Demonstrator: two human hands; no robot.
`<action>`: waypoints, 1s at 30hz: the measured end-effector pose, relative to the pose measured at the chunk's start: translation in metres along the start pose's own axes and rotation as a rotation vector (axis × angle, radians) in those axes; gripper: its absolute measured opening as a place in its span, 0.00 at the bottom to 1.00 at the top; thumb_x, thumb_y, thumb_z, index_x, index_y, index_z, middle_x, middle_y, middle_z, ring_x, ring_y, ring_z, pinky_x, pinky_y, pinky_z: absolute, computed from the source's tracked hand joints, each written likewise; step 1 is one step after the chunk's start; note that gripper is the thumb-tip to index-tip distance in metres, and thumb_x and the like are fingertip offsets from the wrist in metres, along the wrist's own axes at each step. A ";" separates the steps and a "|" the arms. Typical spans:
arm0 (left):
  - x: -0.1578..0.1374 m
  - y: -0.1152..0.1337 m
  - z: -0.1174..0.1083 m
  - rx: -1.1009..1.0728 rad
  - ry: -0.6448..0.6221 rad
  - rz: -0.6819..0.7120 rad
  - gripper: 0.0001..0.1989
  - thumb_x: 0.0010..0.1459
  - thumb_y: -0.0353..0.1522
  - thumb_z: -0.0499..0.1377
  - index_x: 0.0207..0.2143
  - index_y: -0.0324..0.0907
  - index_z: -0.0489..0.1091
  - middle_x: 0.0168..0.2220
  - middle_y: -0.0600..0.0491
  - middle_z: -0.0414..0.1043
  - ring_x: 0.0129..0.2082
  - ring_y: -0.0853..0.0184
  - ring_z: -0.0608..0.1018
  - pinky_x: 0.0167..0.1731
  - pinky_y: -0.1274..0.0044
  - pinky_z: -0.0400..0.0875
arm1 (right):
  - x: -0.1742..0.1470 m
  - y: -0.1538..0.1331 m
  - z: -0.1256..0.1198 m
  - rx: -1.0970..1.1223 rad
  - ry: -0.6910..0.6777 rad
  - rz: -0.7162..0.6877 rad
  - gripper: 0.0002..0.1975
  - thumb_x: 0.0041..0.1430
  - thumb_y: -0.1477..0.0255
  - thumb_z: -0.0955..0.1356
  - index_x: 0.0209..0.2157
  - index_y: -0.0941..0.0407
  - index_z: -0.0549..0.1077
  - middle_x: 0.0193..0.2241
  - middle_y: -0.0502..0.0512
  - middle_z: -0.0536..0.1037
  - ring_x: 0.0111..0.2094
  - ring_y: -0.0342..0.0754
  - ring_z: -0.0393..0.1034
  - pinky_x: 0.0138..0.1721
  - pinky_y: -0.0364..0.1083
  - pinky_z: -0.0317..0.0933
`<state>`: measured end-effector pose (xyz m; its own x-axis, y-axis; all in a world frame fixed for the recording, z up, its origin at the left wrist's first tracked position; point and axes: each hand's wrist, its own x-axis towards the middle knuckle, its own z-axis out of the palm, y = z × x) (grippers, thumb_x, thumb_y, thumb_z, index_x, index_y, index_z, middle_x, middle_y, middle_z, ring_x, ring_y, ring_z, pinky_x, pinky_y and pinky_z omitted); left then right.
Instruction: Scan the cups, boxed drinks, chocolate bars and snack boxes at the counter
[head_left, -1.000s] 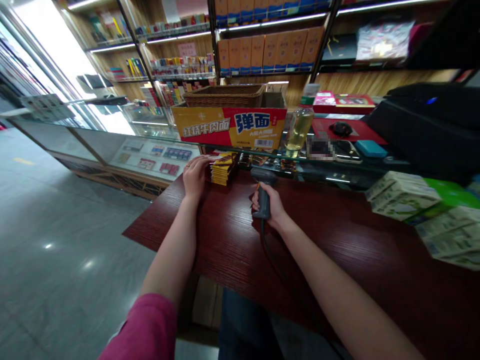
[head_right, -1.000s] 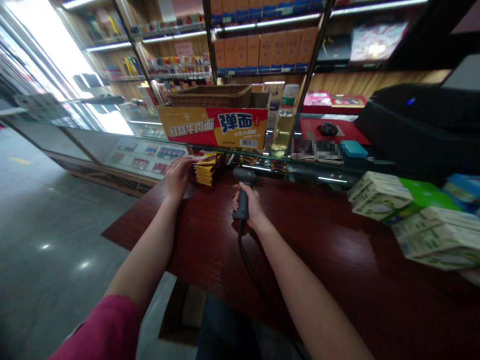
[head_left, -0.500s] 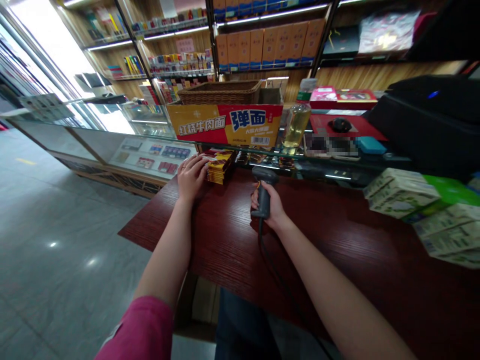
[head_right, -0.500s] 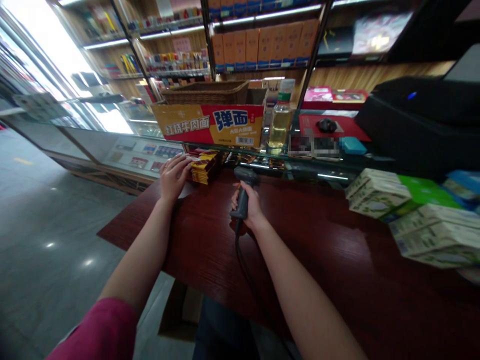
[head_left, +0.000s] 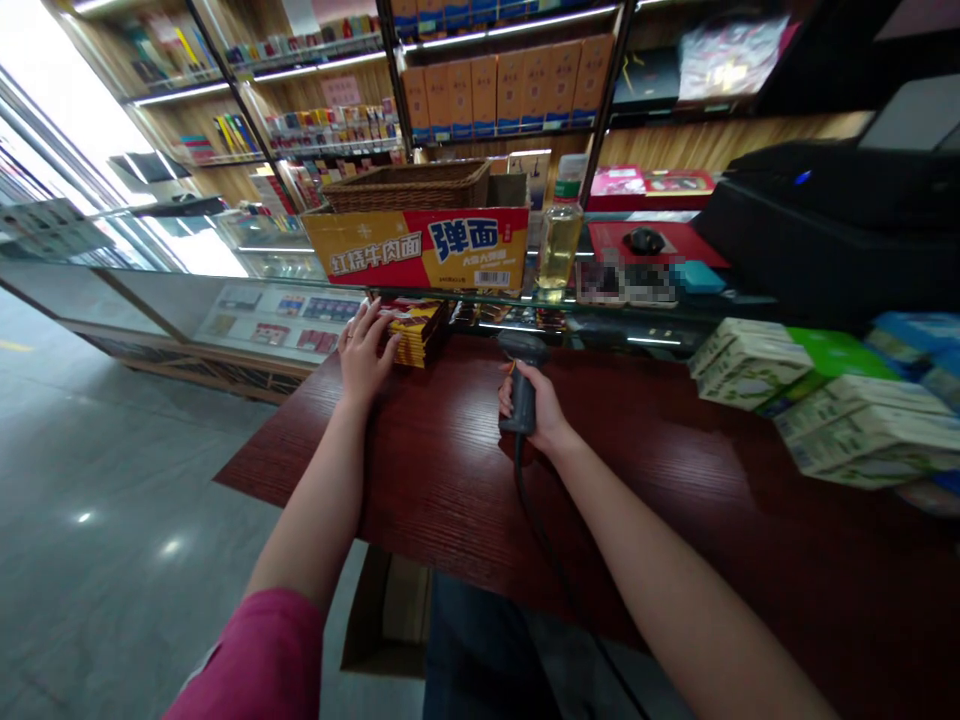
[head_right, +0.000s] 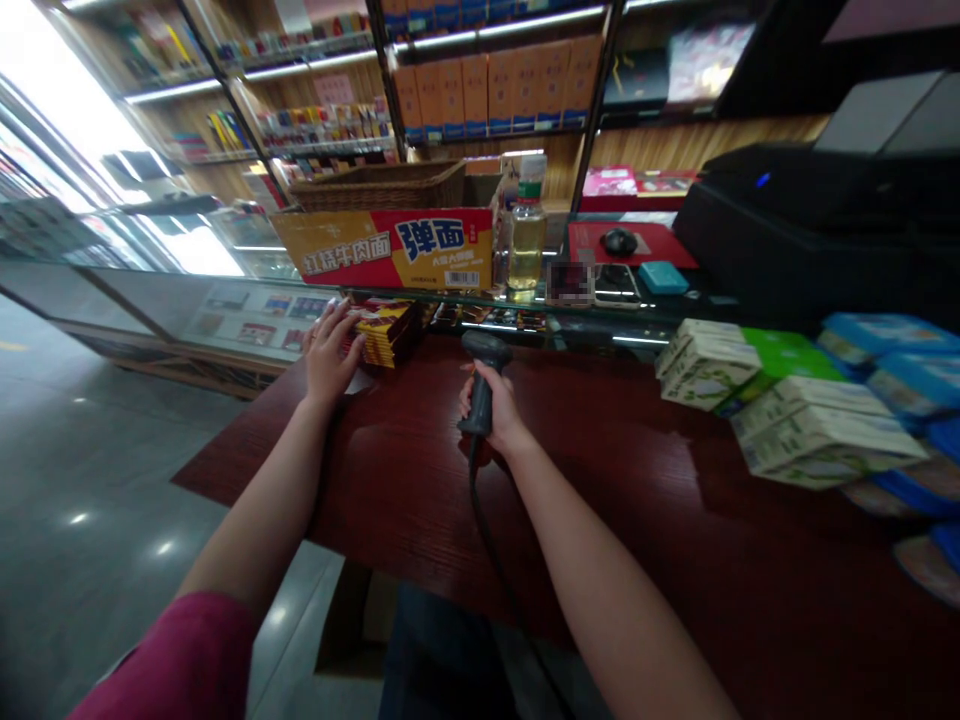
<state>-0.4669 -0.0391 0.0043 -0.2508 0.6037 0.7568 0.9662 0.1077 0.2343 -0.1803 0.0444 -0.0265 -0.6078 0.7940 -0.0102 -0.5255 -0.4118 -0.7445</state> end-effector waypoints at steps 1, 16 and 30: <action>0.000 0.005 -0.001 -0.007 0.007 0.018 0.22 0.70 0.43 0.55 0.62 0.49 0.70 0.70 0.48 0.64 0.73 0.56 0.62 0.69 0.61 0.54 | -0.005 -0.006 -0.008 -0.009 0.010 -0.013 0.19 0.53 0.56 0.75 0.36 0.56 0.72 0.17 0.45 0.71 0.14 0.41 0.61 0.15 0.41 0.56; -0.026 0.277 0.104 -0.562 -0.382 0.525 0.29 0.69 0.35 0.56 0.70 0.47 0.59 0.69 0.45 0.64 0.69 0.57 0.68 0.66 0.61 0.64 | -0.146 -0.121 -0.134 -0.160 0.270 -0.200 0.21 0.52 0.55 0.76 0.38 0.57 0.73 0.18 0.45 0.73 0.14 0.41 0.63 0.13 0.40 0.58; -0.014 0.402 0.180 -0.702 -0.245 0.405 0.28 0.60 0.26 0.62 0.62 0.50 0.67 0.72 0.47 0.59 0.73 0.53 0.60 0.66 0.58 0.59 | -0.160 -0.133 -0.138 -0.109 0.370 -0.410 0.19 0.53 0.57 0.74 0.36 0.56 0.71 0.16 0.43 0.71 0.12 0.41 0.60 0.11 0.41 0.57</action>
<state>-0.0637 0.1383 -0.0222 0.2052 0.6527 0.7293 0.6969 -0.6206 0.3594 0.0694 0.0340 -0.0183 -0.1069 0.9914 0.0752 -0.5984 -0.0037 -0.8012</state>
